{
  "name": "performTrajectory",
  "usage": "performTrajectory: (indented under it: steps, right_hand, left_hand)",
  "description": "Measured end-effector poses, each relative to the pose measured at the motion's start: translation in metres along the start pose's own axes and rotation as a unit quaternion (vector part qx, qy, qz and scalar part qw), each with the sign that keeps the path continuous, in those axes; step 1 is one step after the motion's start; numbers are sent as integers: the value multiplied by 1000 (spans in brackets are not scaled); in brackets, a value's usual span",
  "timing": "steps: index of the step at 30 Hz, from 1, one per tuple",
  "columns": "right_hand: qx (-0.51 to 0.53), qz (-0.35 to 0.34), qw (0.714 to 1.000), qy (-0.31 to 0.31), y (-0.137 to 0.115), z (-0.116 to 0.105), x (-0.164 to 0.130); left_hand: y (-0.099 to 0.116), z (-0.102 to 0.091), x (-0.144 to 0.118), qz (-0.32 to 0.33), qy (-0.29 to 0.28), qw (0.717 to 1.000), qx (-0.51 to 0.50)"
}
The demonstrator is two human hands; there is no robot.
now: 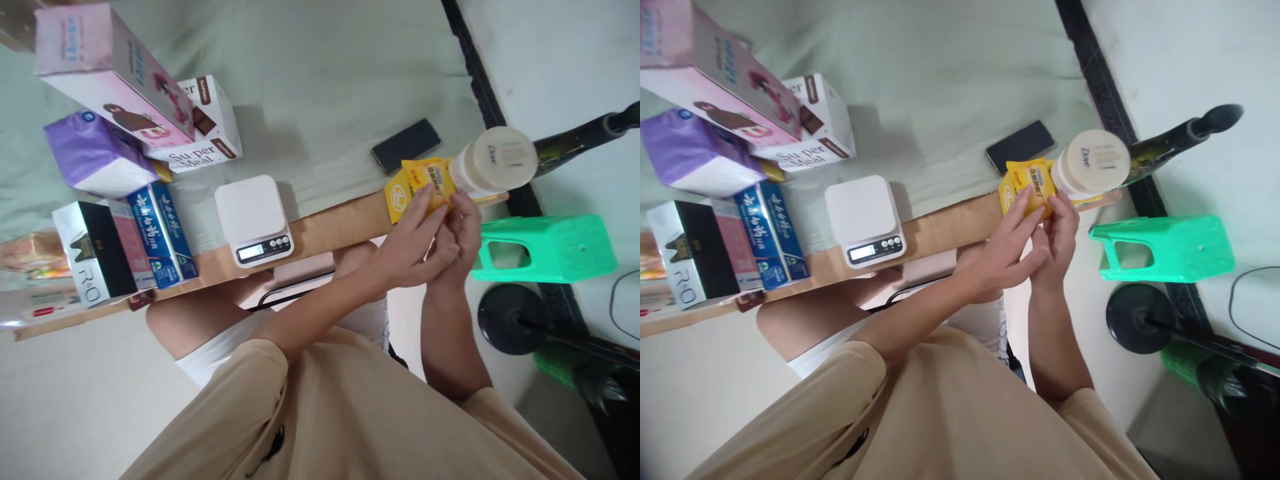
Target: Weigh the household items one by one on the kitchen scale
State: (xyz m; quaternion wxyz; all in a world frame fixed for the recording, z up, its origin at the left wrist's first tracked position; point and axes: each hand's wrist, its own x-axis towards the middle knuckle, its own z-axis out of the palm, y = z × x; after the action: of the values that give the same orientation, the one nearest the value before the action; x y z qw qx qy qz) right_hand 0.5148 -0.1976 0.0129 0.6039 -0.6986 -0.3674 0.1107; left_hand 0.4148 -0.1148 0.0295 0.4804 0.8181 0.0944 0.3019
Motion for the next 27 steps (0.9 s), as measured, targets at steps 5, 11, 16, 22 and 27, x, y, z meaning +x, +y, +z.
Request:
performTrajectory:
  steps: [5,11,16,22,27]
  right_hand:
    - [44,-10,997,59,-9,1,-16]
    - [34,22,994,104,-20,-3,-42]
    - [34,7,997,67,-43,21,-67]
    - [-20,-35,989,-142,-81,107,-109]
    - [23,-70,943,-326,-117,199,-148]
  left_hand:
    - [-10,8,2,15,13,1000,13]
    - [-4,-35,-39,19,55,998,33]
    - [-9,-106,-126,-37,89,987,125]
    - [13,-178,-228,-109,247,938,216]
    - [31,-236,-293,-150,381,862,298]
